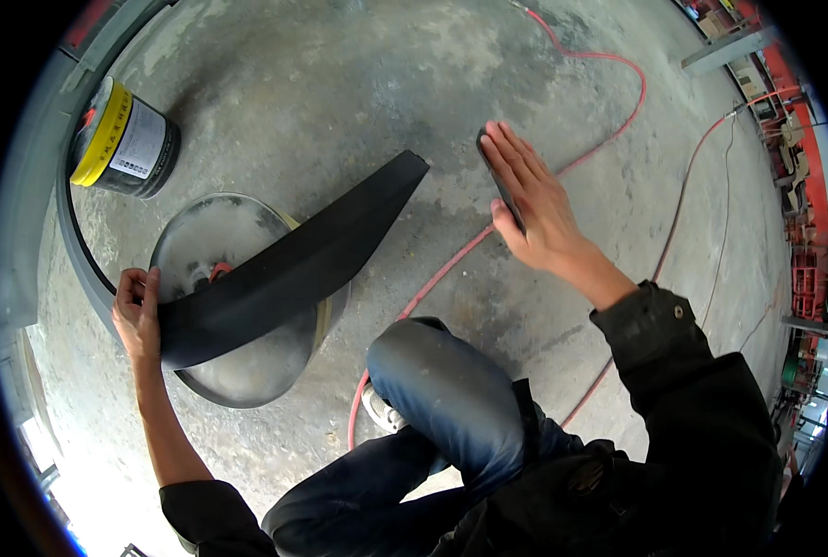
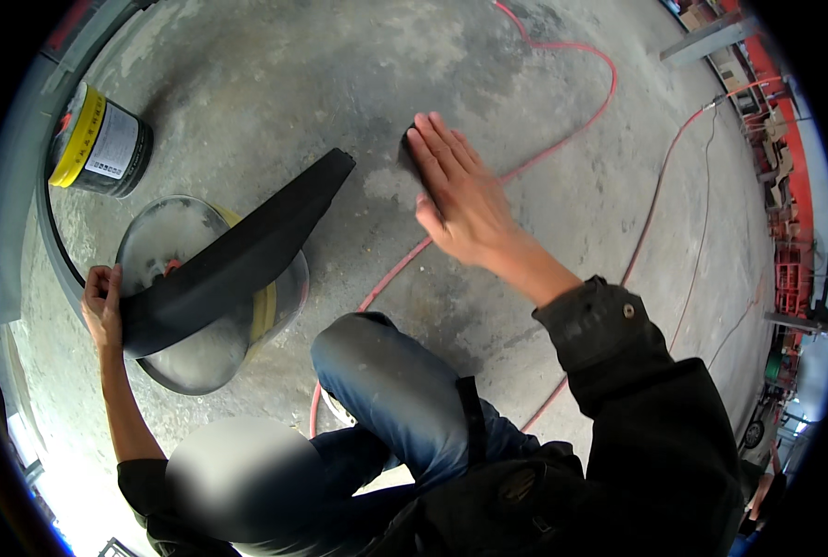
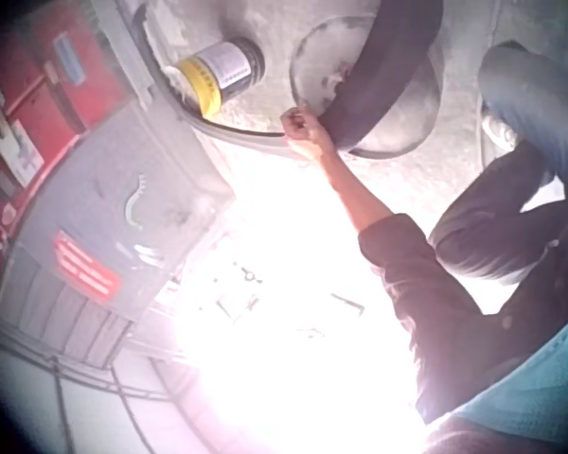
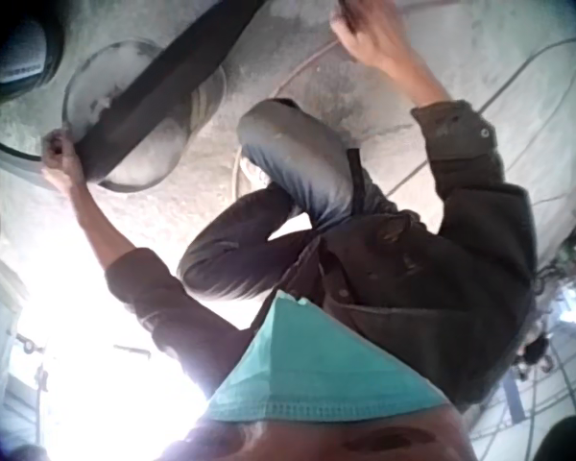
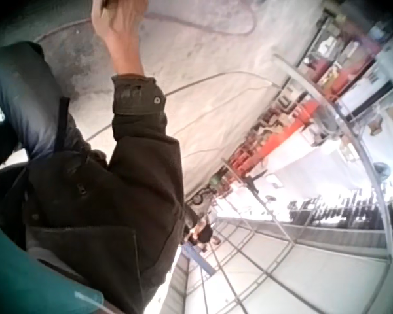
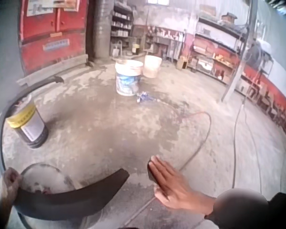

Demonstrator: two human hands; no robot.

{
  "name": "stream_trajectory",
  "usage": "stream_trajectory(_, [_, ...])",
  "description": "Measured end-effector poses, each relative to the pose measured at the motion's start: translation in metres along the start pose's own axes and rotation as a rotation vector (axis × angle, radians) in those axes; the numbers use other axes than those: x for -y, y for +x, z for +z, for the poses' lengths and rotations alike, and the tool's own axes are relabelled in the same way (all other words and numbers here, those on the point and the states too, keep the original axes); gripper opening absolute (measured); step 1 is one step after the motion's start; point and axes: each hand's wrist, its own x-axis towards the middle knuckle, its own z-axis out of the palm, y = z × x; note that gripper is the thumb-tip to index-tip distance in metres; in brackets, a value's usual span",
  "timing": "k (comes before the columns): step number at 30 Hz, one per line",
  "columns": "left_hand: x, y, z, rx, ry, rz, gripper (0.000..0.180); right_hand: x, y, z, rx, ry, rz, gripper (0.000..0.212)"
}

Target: The person uses a spray gun to apply a dark coating to a curved car part, then sands the surface with a sanding block. The person handles the spray gun, the car part, and the sanding block.

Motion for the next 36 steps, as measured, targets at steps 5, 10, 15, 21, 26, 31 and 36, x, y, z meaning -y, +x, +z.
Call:
stream_trajectory(5, [-0.005, 0.0, -0.001, -0.013, 0.056, 0.019, 0.03, 0.125, 0.048, 0.008, -0.005, 0.263, -0.273, 0.073])
stream_trajectory(10, [0.002, 0.0, 0.0, 0.017, 0.065, 0.001, 0.032, 0.227, 0.068, 0.069, 0.051, 0.209, -0.462, 0.068])
stream_trajectory(15, [-0.006, -0.001, 0.007, 0.008, 0.036, 0.01, 0.03, 0.092, 0.057, 0.027, 0.189, 0.523, -0.226, 0.078])
stream_trajectory(21, [-0.009, -0.001, 0.002, 0.009, 0.093, -0.016, 0.029, 0.079, 0.044, 0.021, 0.151, 0.114, -0.14, 0.076])
stream_trajectory(26, [-0.006, -0.003, 0.0, -0.011, 0.051, 0.003, 0.029, 0.062, 0.042, 0.011, 0.186, 0.157, -0.192, 0.078])
stream_trajectory(31, [-0.011, 0.0, 0.003, 0.009, 0.059, -0.004, 0.028, 0.088, 0.04, 0.016, 0.197, 0.152, -0.193, 0.076])
stream_trajectory(36, [-0.007, -0.003, 0.002, -0.008, 0.045, 0.013, 0.03, 0.059, 0.044, 0.003, 0.19, 0.075, -0.11, 0.077])
